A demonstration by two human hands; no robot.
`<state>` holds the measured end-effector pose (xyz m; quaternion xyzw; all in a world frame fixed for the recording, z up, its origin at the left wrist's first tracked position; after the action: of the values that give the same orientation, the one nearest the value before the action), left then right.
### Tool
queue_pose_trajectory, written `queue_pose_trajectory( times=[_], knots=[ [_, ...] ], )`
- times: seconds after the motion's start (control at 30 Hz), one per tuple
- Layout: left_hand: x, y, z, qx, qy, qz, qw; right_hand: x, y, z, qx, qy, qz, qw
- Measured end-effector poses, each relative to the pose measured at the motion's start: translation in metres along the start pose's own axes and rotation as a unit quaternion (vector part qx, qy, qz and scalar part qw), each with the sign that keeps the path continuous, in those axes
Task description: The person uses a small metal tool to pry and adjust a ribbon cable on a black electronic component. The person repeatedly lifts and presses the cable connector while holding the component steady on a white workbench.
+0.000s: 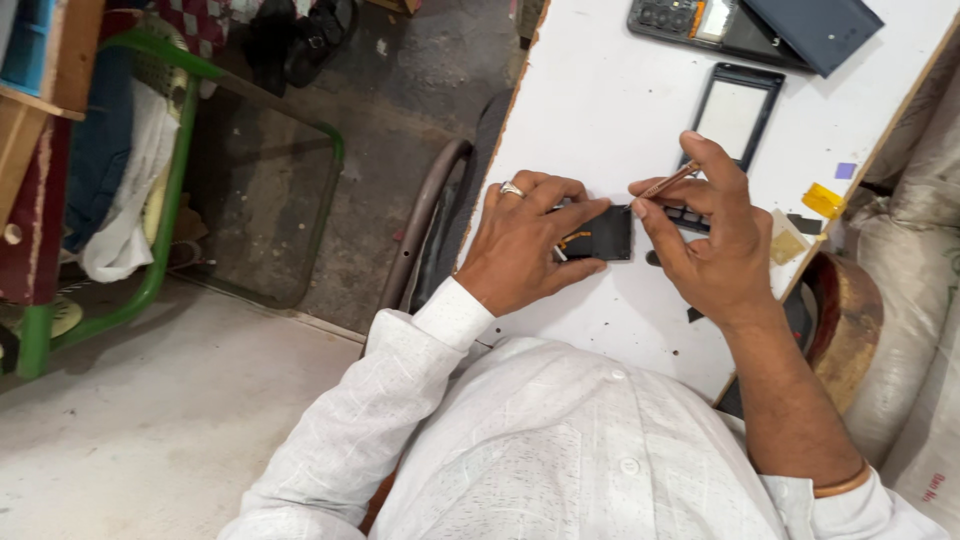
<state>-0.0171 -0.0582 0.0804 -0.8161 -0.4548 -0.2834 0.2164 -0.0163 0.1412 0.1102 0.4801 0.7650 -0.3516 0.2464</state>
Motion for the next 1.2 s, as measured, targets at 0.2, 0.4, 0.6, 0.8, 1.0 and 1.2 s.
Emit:
queue_pose_trajectory(
  times=[0.2,0.4,0.6,0.8,1.0,1.2],
  knots=[
    [0.0008,-0.0001,-0.0006,0.003,-0.004,-0.002,1.0,0.0017,0.0006,-0.0005,0.0,0.002,-0.001,1.0],
    [0.0003,0.0003,0.0021,0.005,-0.004,-0.002,1.0,0.0049,0.0027,-0.0013,0.001,-0.001,0.0,1.0],
    [-0.0007,-0.0002,0.0028,-0.006,-0.007,-0.018,1.0,0.0061,0.0027,-0.0006,-0.003,-0.004,-0.004,1.0],
    [0.0,0.0017,0.0032,0.018,-0.012,0.009,1.0,0.0051,0.0053,-0.0003,-0.015,0.014,-0.05,0.999],
    [-0.0001,0.0028,0.0044,0.006,-0.009,0.001,1.0,0.0017,0.0063,-0.0001,0.01,0.043,-0.093,0.995],
    [0.0003,0.0012,0.0036,0.006,-0.015,-0.001,1.0,0.0034,0.0062,-0.0019,0.02,0.043,-0.08,0.996]
  ],
)
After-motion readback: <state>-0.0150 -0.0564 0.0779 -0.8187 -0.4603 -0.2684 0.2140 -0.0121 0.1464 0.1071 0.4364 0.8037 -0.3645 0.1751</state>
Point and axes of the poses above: each hand's wrist, its own y-axis away from the middle knuckle, its own z-axis out of the palm, x = y × z, the point moved 3 cm from there along -y, towards the middle knuckle
